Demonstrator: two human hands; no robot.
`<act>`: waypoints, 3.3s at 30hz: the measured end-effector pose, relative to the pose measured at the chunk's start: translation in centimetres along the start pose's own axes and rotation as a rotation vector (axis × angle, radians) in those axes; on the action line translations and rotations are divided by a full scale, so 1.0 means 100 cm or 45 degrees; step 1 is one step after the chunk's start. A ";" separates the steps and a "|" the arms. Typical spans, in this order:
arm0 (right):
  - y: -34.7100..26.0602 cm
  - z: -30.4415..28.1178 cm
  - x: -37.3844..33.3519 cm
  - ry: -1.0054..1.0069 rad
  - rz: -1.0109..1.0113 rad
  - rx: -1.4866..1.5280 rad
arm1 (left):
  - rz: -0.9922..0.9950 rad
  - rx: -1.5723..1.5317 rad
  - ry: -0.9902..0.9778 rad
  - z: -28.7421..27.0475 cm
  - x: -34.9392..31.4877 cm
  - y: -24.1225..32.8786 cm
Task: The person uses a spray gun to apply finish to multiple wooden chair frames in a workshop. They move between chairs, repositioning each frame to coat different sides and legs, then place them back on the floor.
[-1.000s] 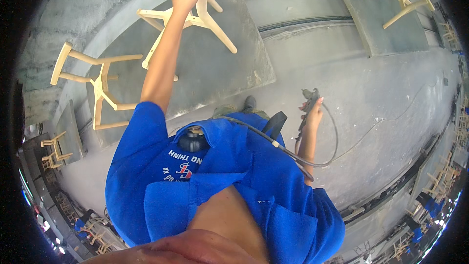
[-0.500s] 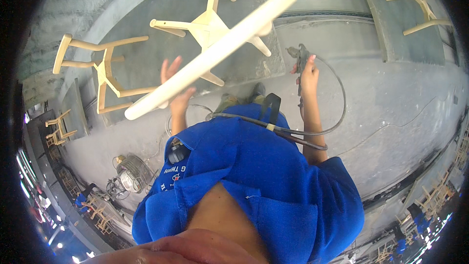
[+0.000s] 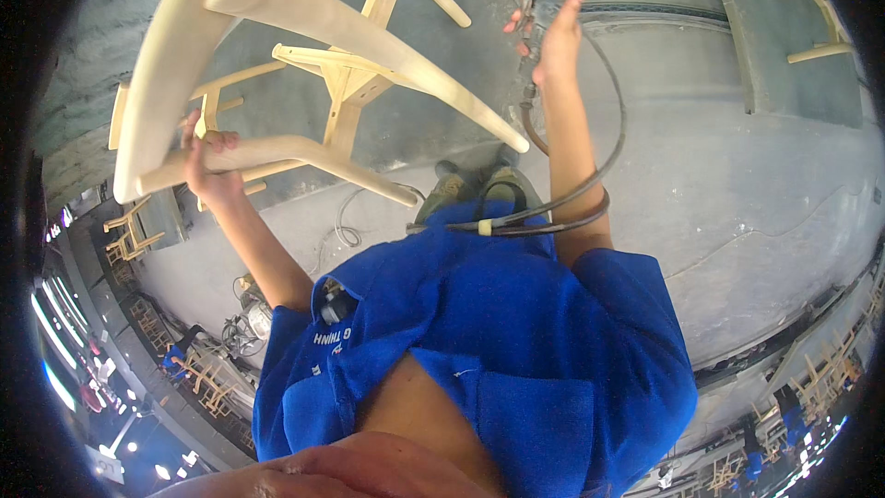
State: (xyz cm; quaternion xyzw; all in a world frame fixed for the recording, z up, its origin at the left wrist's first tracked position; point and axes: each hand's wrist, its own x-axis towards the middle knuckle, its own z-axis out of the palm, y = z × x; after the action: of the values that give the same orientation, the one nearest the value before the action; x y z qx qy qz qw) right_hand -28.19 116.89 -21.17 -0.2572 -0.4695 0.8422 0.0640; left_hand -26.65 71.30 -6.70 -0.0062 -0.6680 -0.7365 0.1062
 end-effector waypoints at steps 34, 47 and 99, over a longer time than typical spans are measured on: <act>0.291 0.108 -0.086 -0.162 0.474 -0.530 | -0.447 0.483 0.268 -0.096 -0.044 -0.261; 0.380 0.307 0.047 0.052 0.397 0.204 | -0.594 0.525 0.259 -0.104 0.031 -0.247; 0.338 0.244 -0.015 -0.121 -0.771 -0.312 | -0.552 0.507 0.228 -0.116 0.055 -0.244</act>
State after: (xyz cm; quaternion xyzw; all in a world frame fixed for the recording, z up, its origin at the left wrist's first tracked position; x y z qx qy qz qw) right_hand -34.38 79.24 -38.05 -0.0721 -0.6250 0.7332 0.2582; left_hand -34.53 61.08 -31.04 0.2224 -0.7730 -0.5941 0.0044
